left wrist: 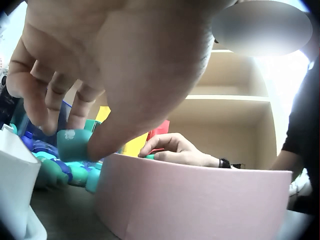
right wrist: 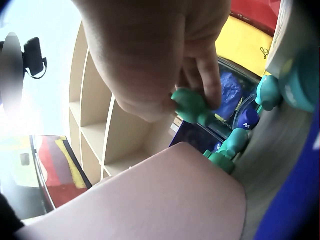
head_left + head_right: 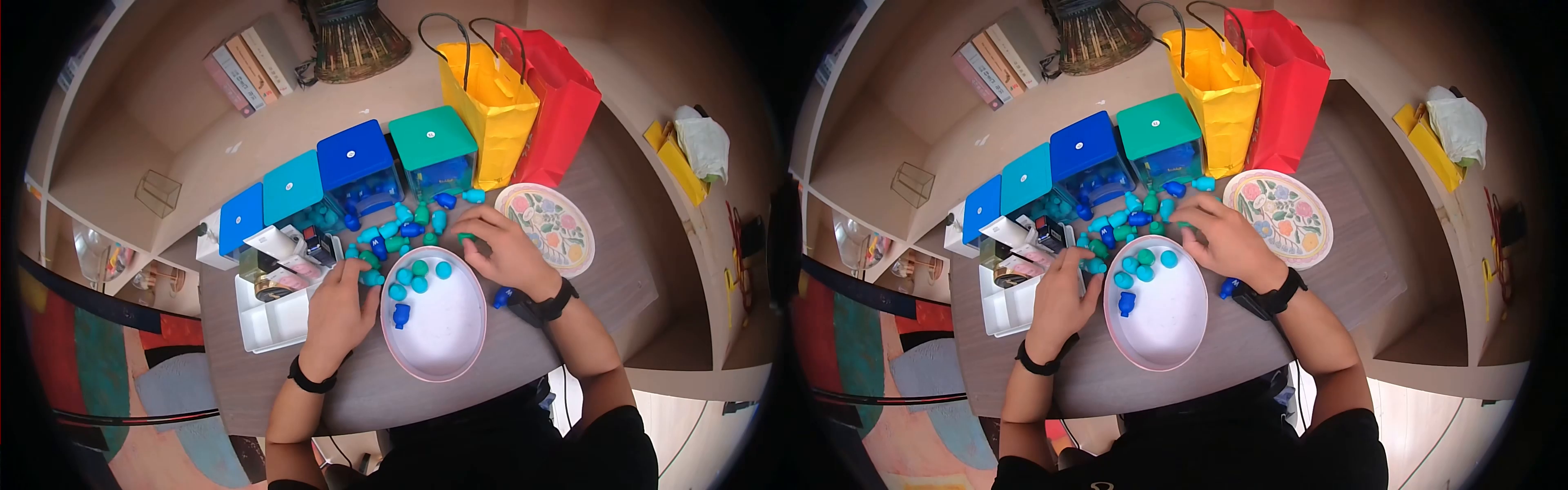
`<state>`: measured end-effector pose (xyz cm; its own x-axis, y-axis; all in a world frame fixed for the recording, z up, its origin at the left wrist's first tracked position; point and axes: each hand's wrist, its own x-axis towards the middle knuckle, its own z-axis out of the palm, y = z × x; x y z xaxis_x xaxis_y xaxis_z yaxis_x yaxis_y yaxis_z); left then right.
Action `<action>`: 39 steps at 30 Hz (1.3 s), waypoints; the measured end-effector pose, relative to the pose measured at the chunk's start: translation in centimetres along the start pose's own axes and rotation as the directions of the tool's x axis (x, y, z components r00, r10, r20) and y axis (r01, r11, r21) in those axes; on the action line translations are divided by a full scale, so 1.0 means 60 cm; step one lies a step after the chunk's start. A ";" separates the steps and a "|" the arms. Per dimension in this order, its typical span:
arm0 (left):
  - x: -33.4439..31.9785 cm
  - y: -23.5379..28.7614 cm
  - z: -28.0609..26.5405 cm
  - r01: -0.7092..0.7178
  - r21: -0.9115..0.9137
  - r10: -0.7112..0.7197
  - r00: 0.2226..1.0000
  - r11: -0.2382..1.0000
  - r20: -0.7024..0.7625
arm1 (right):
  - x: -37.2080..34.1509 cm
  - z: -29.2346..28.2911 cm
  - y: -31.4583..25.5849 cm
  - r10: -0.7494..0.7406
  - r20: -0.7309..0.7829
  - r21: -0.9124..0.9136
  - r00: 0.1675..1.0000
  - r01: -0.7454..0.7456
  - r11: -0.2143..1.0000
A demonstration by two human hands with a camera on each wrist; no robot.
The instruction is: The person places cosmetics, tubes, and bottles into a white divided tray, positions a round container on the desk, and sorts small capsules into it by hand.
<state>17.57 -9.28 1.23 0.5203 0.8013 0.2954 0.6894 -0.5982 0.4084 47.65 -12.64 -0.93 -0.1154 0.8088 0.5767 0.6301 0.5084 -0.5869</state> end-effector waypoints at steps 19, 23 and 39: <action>-0.009 0.048 0.013 -0.226 -0.269 0.243 0.970 0.936 0.030 | -0.001 0.001 -0.033 -0.258 0.228 0.042 0.939 0.255 0.966; -0.012 0.046 0.018 -0.230 -0.246 0.264 0.958 0.941 0.113 | -0.013 0.003 -0.016 -0.120 0.369 -0.001 0.922 0.129 0.992; -0.018 0.040 0.041 -0.178 -0.013 0.179 0.984 0.984 0.019 | -0.021 -0.014 -0.052 0.138 0.435 -0.353 0.890 0.027 0.935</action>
<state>19.91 -11.60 -0.26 0.6443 0.6813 0.3475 0.5790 -0.7314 0.3604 46.45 -15.51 0.66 -0.3497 0.9186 0.1844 0.8573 0.3931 -0.3325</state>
